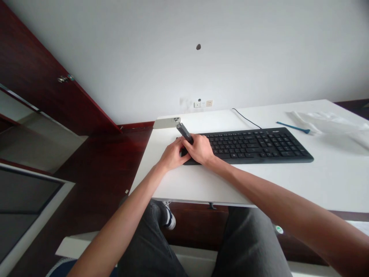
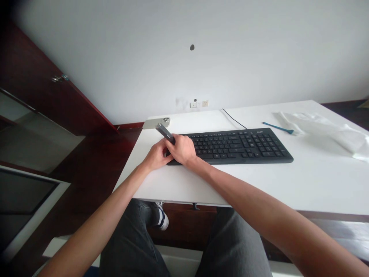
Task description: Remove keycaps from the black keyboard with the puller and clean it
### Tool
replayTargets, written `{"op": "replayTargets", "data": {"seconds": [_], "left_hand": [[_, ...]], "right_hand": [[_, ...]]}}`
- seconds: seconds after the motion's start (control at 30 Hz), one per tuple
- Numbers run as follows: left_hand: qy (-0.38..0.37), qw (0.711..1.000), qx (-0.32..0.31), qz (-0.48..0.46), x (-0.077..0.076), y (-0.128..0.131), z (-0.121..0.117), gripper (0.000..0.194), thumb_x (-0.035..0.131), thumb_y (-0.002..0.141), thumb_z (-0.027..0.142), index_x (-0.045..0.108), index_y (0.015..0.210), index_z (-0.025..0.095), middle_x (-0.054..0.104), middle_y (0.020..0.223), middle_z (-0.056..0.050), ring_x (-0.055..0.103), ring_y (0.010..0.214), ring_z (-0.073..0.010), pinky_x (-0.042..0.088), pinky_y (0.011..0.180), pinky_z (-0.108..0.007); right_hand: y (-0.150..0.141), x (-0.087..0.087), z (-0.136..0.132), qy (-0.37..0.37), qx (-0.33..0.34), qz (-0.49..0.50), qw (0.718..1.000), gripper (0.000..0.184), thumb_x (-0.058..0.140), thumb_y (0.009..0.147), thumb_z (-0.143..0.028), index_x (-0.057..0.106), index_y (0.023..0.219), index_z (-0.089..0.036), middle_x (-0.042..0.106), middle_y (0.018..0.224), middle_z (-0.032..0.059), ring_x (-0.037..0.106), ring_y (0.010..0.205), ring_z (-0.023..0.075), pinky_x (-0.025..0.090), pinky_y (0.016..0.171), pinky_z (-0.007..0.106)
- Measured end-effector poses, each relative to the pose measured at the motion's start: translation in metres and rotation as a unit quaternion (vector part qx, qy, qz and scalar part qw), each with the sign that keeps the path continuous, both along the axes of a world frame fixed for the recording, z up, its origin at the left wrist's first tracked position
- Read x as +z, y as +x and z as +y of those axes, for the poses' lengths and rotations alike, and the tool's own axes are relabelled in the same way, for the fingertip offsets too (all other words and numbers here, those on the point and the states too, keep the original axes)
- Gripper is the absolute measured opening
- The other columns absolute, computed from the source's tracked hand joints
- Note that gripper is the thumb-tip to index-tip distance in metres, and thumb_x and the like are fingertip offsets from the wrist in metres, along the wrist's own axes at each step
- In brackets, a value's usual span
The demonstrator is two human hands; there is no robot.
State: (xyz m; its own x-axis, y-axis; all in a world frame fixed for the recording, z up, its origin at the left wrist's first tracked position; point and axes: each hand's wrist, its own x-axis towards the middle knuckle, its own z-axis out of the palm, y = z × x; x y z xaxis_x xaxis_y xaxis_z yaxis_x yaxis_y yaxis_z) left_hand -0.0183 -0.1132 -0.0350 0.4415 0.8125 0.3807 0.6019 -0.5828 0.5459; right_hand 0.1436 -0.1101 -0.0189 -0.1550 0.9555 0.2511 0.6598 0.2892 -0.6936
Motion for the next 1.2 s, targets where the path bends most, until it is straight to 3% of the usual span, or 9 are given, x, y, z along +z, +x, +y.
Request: {"op": "replayTargets", "data": {"seconds": [0.1,0.27,0.57,1.2], "left_hand": [[0.001,0.999,0.036,0.029,-0.0015,0.0069,0.0016,0.037,0.072,0.085,0.029,0.060,0.119,0.022,0.072,0.113,-0.007,0.070,0.095,-0.0267,0.053,0.078,-0.035],[0.014,0.992,0.085,0.091,-0.0078,0.0099,0.0054,0.025,0.068,0.088,0.029,0.060,0.110,0.021,0.074,0.102,-0.008,0.072,0.091,-0.0302,0.052,0.073,-0.036],[0.010,0.995,0.065,0.070,-0.0089,0.0075,0.0034,0.012,0.058,0.096,0.025,0.055,0.107,0.022,0.071,0.106,-0.007,0.070,0.098,-0.0289,0.050,0.075,-0.033],[-0.001,0.996,0.059,0.068,-0.0092,0.0072,0.0044,0.017,0.055,0.099,0.029,0.057,0.114,0.023,0.070,0.111,-0.007,0.069,0.103,-0.0291,0.051,0.079,-0.036]], "right_hand": [[0.0002,0.0001,0.0006,-0.004,0.005,0.000,1.000,0.025,0.051,0.094,-0.038,0.064,0.081,-0.021,0.071,0.075,0.0060,0.061,0.067,0.0207,0.035,0.061,0.029],[0.0007,-0.0016,0.0031,0.004,0.007,0.003,1.000,0.026,0.050,0.093,-0.039,0.060,0.077,-0.021,0.069,0.075,0.0069,0.059,0.066,0.0206,0.034,0.061,0.031],[0.0018,0.0005,0.0020,-0.009,0.007,0.032,0.999,0.032,0.049,0.096,-0.042,0.058,0.075,-0.020,0.069,0.074,0.0069,0.058,0.065,0.0197,0.036,0.062,0.030],[0.0023,0.0001,0.0021,-0.007,0.003,0.073,0.997,0.030,0.050,0.093,-0.038,0.059,0.072,-0.019,0.064,0.070,0.0060,0.056,0.064,0.0191,0.037,0.062,0.030]]}}
